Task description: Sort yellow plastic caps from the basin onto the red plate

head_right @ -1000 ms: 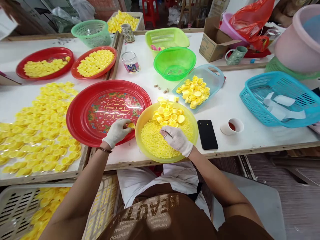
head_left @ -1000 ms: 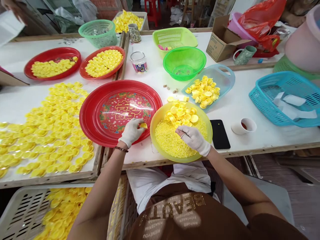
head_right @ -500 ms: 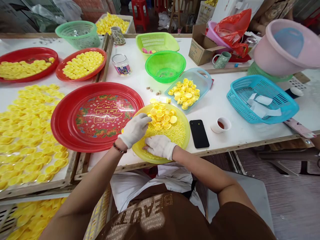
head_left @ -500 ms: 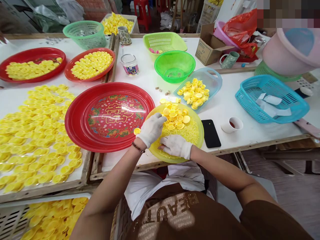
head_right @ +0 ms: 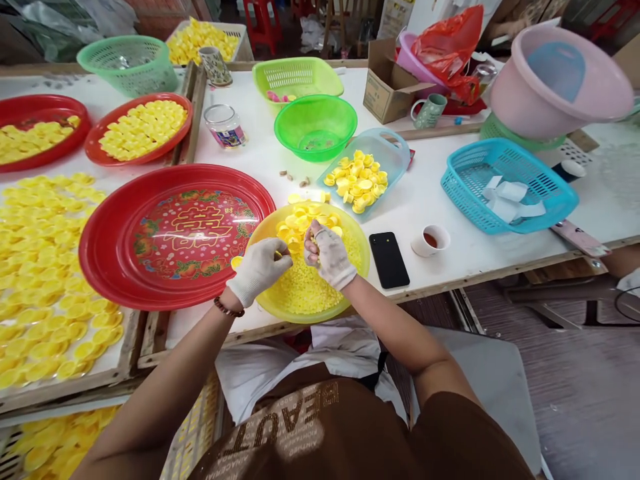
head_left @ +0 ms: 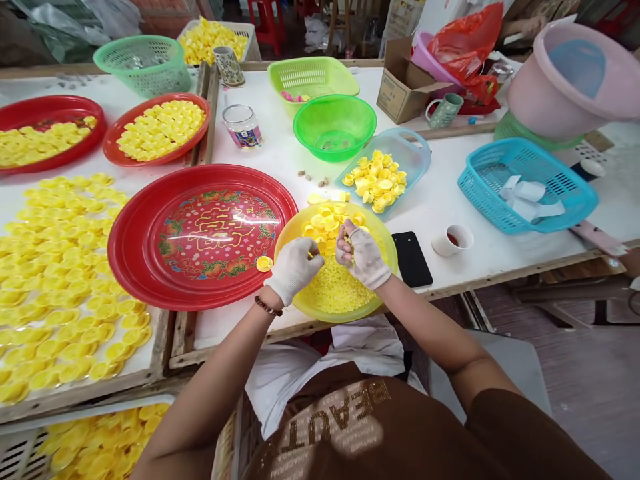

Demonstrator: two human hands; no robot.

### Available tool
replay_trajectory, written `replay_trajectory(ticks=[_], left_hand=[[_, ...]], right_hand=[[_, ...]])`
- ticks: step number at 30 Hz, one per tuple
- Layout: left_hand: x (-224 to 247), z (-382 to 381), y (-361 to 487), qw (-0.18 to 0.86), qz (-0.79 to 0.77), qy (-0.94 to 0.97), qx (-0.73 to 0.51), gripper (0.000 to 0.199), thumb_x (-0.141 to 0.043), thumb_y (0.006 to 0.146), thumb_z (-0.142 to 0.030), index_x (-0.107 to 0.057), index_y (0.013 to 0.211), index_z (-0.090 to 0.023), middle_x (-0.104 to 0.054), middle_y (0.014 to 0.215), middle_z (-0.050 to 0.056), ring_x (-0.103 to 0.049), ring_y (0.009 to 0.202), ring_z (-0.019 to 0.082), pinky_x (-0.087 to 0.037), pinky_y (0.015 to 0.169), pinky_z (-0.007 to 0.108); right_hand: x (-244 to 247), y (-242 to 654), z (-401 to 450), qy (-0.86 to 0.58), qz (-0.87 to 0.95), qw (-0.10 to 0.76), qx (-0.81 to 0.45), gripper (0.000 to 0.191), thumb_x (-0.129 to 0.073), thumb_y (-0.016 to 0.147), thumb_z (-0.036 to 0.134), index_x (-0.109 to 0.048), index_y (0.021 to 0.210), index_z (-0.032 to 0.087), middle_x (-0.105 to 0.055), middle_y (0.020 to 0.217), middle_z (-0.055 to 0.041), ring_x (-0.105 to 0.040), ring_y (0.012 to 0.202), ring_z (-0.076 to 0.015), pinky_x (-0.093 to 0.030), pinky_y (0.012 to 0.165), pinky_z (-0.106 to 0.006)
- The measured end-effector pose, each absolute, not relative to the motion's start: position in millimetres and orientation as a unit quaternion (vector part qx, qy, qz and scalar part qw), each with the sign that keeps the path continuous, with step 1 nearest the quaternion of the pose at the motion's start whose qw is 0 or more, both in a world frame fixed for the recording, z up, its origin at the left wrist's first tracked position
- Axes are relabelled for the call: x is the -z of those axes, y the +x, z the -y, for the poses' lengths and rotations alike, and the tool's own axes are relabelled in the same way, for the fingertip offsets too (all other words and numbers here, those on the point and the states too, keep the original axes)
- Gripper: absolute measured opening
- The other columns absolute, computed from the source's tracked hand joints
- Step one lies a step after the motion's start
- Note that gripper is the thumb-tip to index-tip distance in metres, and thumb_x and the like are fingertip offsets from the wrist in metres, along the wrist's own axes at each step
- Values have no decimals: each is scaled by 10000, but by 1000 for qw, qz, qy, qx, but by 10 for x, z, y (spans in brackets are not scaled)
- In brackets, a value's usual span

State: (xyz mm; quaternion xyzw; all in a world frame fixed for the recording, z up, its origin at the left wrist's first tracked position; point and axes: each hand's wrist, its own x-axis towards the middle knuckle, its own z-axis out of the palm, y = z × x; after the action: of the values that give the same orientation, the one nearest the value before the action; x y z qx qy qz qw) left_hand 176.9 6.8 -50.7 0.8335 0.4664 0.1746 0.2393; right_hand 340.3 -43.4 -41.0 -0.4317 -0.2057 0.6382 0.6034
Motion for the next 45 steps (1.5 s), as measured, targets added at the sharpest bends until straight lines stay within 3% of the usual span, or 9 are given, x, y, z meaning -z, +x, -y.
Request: replay_trajectory(ticks=[5, 11, 17, 22, 29, 33, 37, 45], left_hand=[[654, -180, 1885, 270, -480, 806, -216, 169, -596, 831, -217, -646, 991, -195, -733, 940, 82, -674, 864, 235, -525, 829, 358], [680, -378, 2038, 298, -517, 767, -237, 115, -547, 830, -213, -661, 837, -193, -706, 772, 43, -651, 731, 200, -504, 729, 312], [472, -177, 1874, 324, -525, 758, -214, 190, -621, 721, -209, -686, 898, -189, -664, 681, -1, -612, 646, 175, -469, 654, 292], [452, 161, 1742, 320, -466, 817, -115, 89, -593, 825, -237, -668, 783, -213, -638, 659, 25, -605, 654, 207, -458, 679, 333], [632, 378, 1797, 196, -503, 835, -106, 181, -691, 826, -272, -648, 985, -196, -683, 913, 99, -654, 889, 301, -504, 768, 394], [602, 438, 1811, 184, -521, 819, -155, 195, -673, 817, -246, -647, 1001, -186, -689, 1024, 109, -665, 927, 280, -518, 815, 376], [533, 453, 1756, 228, -523, 800, -186, 213, -654, 777, -207, -647, 990, -194, -697, 874, 44, -661, 803, 223, -508, 761, 327], [584, 439, 1704, 255, -508, 795, -211, 139, -688, 759, -302, -624, 811, -191, -626, 693, 7, -563, 623, 170, -429, 636, 305]], right_hand=[[372, 3315, 338, -408, 188, 637, -626, 501, -709, 848, 654, -504, 754, 206, -389, 515, 101, -307, 395, -37, -238, 403, -189], [430, 3324, 329, -427, 182, 647, -605, 510, -711, 841, 661, -492, 751, 209, -391, 520, 98, -314, 402, -39, -223, 394, -186], [426, 3370, 332, -423, 169, 661, -596, 519, -710, 836, 673, -489, 755, 211, -386, 516, 102, -306, 405, -38, -240, 398, -178], [407, 3302, 327, -421, 173, 663, -594, 530, -703, 838, 686, -473, 753, 216, -393, 525, 100, -315, 409, -42, -246, 400, -186], [409, 3133, 244, -410, 203, 669, -586, 500, -716, 851, 644, -494, 736, 210, -390, 512, 98, -302, 401, -39, -240, 399, -191], [372, 3051, 201, -395, 195, 675, -591, 502, -724, 846, 640, -487, 737, 212, -395, 513, 98, -304, 399, -40, -243, 397, -195], [364, 2957, 228, -374, 213, 684, -589, 468, -707, 867, 625, -511, 757, 215, -403, 528, 87, -338, 426, -55, -283, 418, -211], [472, 2899, 294, -364, 257, 701, -556, 430, -652, 906, 624, -539, 785, 228, -443, 573, 61, -448, 484, -92, -362, 470, -246]])
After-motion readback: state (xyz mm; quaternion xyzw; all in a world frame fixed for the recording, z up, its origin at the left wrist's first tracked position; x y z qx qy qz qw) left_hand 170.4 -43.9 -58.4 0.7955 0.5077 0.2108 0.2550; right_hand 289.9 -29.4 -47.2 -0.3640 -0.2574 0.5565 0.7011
